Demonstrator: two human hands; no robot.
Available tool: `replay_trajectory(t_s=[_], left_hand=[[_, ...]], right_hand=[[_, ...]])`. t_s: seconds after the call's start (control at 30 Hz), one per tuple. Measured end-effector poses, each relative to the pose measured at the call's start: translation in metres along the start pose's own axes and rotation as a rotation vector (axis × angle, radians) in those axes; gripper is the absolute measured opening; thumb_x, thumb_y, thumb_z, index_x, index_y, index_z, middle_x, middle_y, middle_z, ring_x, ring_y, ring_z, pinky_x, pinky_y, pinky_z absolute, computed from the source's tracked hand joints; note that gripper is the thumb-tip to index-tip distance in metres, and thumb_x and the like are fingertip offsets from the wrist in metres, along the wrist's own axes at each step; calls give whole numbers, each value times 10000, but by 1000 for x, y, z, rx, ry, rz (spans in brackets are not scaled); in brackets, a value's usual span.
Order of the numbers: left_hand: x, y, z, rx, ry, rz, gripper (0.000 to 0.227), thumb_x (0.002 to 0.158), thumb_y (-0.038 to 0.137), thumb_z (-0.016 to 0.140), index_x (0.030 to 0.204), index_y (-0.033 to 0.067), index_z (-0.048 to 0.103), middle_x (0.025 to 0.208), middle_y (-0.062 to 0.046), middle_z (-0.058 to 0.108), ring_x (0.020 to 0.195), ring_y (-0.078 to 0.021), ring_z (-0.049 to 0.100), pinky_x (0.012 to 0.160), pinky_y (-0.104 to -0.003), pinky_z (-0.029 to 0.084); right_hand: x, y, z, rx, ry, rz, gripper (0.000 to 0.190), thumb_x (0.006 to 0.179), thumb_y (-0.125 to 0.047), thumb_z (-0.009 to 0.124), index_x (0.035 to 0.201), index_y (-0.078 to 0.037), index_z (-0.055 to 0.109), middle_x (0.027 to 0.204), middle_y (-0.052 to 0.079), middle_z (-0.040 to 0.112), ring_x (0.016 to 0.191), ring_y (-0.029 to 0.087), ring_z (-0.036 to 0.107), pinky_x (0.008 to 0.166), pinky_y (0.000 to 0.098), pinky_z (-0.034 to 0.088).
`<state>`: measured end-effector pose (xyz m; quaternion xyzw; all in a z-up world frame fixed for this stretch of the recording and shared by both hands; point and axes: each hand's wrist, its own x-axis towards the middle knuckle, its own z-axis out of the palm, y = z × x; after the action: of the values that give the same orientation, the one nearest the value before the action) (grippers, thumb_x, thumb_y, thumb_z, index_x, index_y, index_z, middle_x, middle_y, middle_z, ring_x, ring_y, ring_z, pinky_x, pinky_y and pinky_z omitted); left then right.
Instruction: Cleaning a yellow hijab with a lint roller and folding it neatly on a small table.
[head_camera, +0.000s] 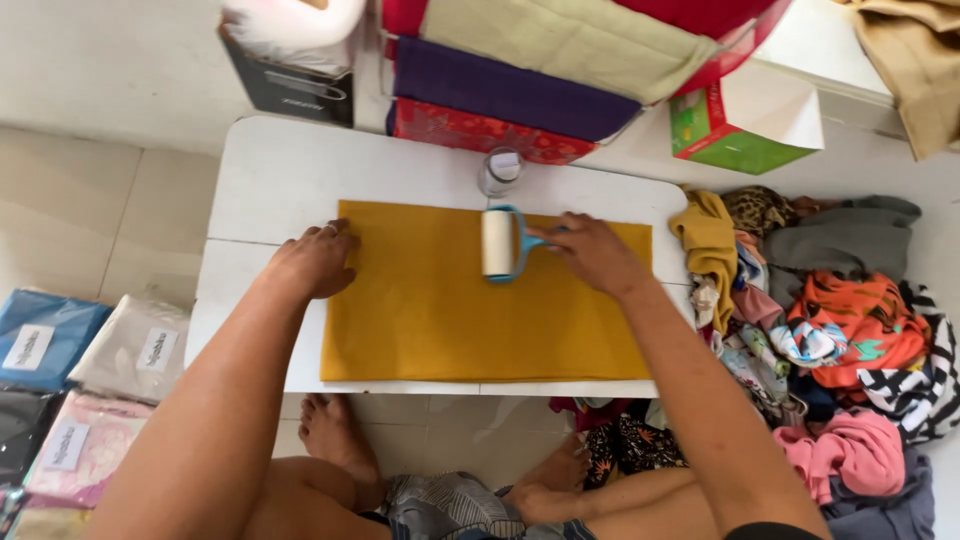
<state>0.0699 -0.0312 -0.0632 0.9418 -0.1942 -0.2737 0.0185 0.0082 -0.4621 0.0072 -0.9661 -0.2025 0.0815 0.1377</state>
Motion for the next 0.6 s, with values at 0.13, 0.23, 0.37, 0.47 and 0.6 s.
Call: replay_trajectory(t_s=[0.13,0.23,0.37,0.47,0.6], left_hand=[[-10,11,-21,-5,-11,-44,576,909,397,656,1442,186,595,1567,-68,499,1376,-304,557,984,-528,575],[-5,14,-18,28,13,-62,540,922,402,645,1415,181,625,1543,-86,531,1345,-316,590,972,-521,587],[14,5,-4,89,36,-44,528,912,423,639,1394,209,648,1520,-72,549,1323,-294,614,960,-491,588],[17,13,-9,253,116,-61,513,909,453,645,1371,231,668,1403,-63,630,1288,-241,637,1004,-469,538],[6,36,-28,177,146,-17,524,902,422,678,1380,207,655,1379,-80,631,1291,-260,629,1011,-474,544]], right_hand=[[-70,84,-38,-127,-33,148,445,960,-152,634,1345,-369,683,1135,128,705,1122,430,649,970,555,532],[-132,148,-45,-234,-71,348,434,948,-240,638,1346,-408,683,1175,62,712,1162,398,647,977,554,522],[-180,128,-57,-233,-131,611,468,953,-288,599,1399,-427,627,1214,154,697,1132,427,674,978,539,559],[-199,89,-46,-345,-62,691,515,991,-390,560,1502,-426,505,1122,113,678,1035,374,727,894,521,588],[-195,45,-12,-219,-127,796,465,1023,-428,483,1484,-364,493,1165,104,677,1006,367,742,822,521,608]])
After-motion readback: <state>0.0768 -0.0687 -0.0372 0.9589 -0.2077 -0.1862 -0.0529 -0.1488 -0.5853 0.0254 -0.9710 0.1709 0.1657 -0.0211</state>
